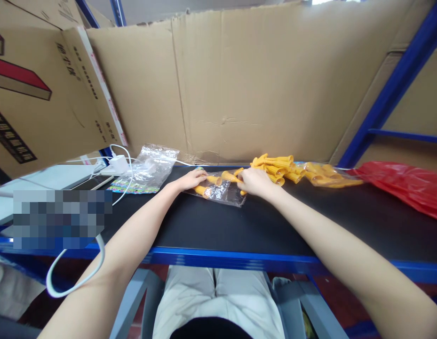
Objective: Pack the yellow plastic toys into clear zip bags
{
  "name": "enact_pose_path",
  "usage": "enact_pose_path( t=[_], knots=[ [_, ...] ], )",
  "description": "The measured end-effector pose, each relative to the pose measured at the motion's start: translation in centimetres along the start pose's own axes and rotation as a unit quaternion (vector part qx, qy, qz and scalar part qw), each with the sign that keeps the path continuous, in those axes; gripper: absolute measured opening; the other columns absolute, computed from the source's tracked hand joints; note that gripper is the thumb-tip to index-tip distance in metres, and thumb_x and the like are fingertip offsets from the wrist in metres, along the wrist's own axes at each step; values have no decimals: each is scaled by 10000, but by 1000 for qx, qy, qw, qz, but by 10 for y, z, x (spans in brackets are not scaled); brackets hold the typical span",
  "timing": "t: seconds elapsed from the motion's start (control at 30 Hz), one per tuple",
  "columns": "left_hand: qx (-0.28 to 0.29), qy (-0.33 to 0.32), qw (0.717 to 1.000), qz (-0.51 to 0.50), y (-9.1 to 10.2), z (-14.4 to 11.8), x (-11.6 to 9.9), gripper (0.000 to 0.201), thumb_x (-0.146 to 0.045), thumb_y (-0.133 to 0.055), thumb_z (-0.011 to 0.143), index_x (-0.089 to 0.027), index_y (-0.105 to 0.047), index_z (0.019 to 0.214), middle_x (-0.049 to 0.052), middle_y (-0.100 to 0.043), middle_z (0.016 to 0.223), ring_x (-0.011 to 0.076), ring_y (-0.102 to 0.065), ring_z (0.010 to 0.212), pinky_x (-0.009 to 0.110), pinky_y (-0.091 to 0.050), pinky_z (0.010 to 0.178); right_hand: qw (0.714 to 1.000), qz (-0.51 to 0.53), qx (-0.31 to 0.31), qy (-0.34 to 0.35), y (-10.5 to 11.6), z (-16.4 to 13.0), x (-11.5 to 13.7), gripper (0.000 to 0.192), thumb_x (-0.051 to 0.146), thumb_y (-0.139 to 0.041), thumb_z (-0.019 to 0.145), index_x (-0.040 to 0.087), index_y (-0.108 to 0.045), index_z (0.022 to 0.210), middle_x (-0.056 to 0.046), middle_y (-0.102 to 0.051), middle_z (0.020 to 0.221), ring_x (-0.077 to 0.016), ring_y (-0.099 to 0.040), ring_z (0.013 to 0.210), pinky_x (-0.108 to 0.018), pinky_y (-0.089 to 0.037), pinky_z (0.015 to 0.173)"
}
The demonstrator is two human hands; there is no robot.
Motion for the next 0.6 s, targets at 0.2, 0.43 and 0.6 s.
enact_pose_path(
  t=[0.2, 0.43, 0.6],
  knots=[
    [24, -11, 998, -57, -3, -5, -21, 409, -412, -387, 829, -190, -598, 1099, 15, -550, 1239, 201, -440, 1185, 275, -298, 1013, 1000, -11, 4, 1, -6, -2, 9, 250, 271, -455, 799, 144, -666, 841, -142, -667, 867, -262, -621, 830, -304, -431, 664],
    [-23, 3, 992, -122, -5, 2, -12, 444, -404, -402, 830, -161, -544, 1174, 45, -526, 1272, 186, -463, 1171, 271, -327, 999, 995, 85, -59, 13, -19, 2, 16, 232, 180, -412, 809, 146, -591, 952, -143, -602, 1027, -239, -602, 897, -294, -435, 726],
    [-92, 17, 990, -102, 5, 5, -4, 445, -356, -347, 853, -124, -519, 1191, 87, -515, 1279, 193, -454, 1184, 292, -309, 1016, 940, 330, -73, -51, -39, 15, -3, 215, 155, -527, 729, 130, -493, 940, -117, -564, 1026, -144, -601, 789, -239, -465, 693]
  ],
)
Point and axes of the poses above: each hand's wrist, its own z-axis towards the middle knuckle, its own y-axis out of the back of the hand, x = y × z, the point moved 9 cm from there along z, towards the middle knuckle
